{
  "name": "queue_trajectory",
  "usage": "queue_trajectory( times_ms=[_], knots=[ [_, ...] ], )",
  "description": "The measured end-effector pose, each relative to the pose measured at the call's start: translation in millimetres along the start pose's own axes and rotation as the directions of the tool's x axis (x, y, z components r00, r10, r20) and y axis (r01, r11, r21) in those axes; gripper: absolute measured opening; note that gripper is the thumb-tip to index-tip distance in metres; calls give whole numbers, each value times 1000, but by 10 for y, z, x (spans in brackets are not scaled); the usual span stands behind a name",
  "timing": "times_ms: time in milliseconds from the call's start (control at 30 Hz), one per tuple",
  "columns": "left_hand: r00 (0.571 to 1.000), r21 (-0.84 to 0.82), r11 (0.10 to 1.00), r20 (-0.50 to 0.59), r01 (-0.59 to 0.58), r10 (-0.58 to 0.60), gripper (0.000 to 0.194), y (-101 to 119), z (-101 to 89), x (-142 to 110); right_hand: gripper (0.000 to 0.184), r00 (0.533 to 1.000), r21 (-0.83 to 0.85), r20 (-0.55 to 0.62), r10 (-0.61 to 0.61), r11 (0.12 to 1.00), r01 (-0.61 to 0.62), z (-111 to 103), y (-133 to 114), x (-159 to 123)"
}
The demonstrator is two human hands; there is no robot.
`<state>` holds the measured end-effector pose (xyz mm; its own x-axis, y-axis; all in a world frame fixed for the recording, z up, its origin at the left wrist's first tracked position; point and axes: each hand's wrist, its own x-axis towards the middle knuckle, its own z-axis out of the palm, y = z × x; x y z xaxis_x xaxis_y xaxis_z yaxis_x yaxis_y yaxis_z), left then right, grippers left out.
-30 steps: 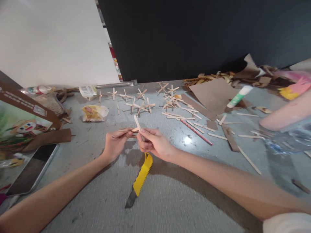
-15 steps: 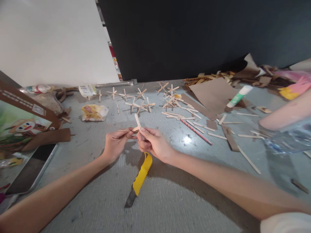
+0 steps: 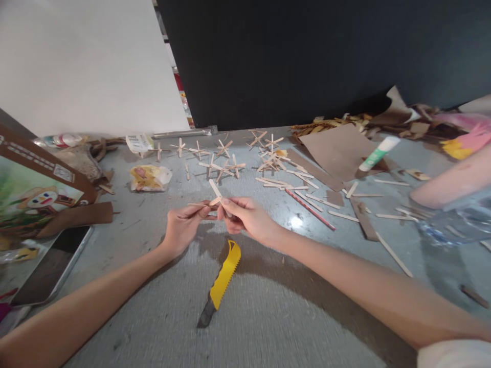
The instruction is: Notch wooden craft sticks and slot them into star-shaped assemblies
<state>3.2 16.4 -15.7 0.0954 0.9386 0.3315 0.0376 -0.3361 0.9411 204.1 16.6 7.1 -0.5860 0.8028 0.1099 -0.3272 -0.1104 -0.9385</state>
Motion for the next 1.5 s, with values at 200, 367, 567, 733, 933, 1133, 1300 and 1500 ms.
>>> queue_trajectory(
  times_ms=[200,367,567,733,933,1133,1300,1500],
  knots=[
    [1000,-51,999,24,3,-2,35,-9,4,-3,32,985,-127,-104,-137,984,124,31,19,-15],
    [998,-38,999,47,33,-32,38,-30,-4,-12,31,978,-183,-109,-180,970,158,53,17,-34],
    [996,-42,998,74,44,-41,36,-26,-15,-11,34,978,-190,-90,-190,967,171,40,35,-24],
    [996,-39,999,84,23,-19,34,-11,-12,-2,37,977,-174,-75,-199,967,183,17,77,2],
    [998,-15,1000,69,10,-9,31,19,-6,-6,38,954,-223,-170,-248,952,208,8,145,13],
    [997,-8,1000,77,13,-12,33,42,2,-8,35,878,-318,-245,-412,889,329,56,121,19],
    [996,-19,999,87,35,-33,37,43,11,-3,23,853,-352,-184,-489,843,407,77,107,27],
    [993,-32,999,112,24,-20,37,78,11,-2,17,855,-405,-206,-476,837,369,11,131,21]
  ],
)
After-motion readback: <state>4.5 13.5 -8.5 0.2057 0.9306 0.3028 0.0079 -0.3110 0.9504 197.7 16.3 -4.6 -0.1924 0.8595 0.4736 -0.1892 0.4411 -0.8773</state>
